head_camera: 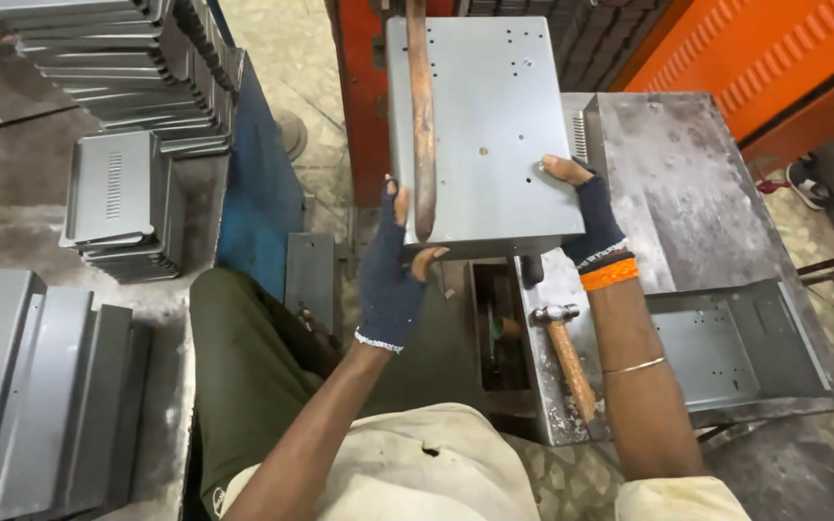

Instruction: The recorder is spot welding components of metal boxes together at a workstation.

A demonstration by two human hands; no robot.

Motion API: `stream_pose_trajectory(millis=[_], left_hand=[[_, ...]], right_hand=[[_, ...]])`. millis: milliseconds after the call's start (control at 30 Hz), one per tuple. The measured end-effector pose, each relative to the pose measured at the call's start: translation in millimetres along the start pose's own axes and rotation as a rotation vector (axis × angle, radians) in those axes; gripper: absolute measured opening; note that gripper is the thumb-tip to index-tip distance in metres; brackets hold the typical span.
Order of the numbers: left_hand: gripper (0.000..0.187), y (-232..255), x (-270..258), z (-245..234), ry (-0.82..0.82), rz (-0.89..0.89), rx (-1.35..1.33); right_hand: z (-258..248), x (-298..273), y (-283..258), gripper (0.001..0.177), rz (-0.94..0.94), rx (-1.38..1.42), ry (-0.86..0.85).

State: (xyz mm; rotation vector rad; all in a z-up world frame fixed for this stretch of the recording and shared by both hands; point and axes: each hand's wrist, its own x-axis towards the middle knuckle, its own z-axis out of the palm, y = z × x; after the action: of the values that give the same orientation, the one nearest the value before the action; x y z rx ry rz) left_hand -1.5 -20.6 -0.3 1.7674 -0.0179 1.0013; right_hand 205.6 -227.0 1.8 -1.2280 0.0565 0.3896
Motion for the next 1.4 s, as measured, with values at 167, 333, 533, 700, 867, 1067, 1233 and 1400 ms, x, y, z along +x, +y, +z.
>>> stream_pose_trajectory(millis=[167, 333, 533, 700, 867, 1067, 1233, 1400], left_hand=[[0.074, 9.7, 0.6, 3.9, 0.04, -0.07, -0.055], [0.068, -30.5, -23.6, 6.9, 0.087, -0.048, -0.04], [0.097, -21.4, -2.8, -22.2, 0.049, -0.155, -0.064], [0.105, -62.0, -0.3, -51.6, -0.126, -0.294, -0.438], [0.095, -59.2, 5.8, -77.5, -0.102, -0.249, -0.272], [0.086, -76.5, 0.6, -87.1, -0.076, -0.252, -0.255], [0.07, -85.5, 11.3, -103.1, -0.04, -0.186, -0.206], [0.062, -68.4, 12.4, -107.5, -0.023, -0.326, -0.237]], right_hand=[[-21.4, 26.5, 10.2, 0.03, 0.004, 0.017, -0.049], [-21.1, 19.3, 16.0, 0.037, -0.018, -0.043, -0.078], [29.8, -36.3, -8.9, 0.035, 0.033, -0.191, 0.019], [42.1, -34.8, 16.8, 0.044, -0.031, -0.018, -0.002], [39.6, -1.1, 60.1, 0.039, -0.031, 0.046, -0.005], [51.1, -4.1, 63.4, 0.033, -0.01, 0.082, -0.004], [109.0, -65.1, 29.4, 0.043, -0.012, 0.09, 0.191], [111.8, -76.5, 14.4, 0.038, 0.176, -0.033, 0.05]])
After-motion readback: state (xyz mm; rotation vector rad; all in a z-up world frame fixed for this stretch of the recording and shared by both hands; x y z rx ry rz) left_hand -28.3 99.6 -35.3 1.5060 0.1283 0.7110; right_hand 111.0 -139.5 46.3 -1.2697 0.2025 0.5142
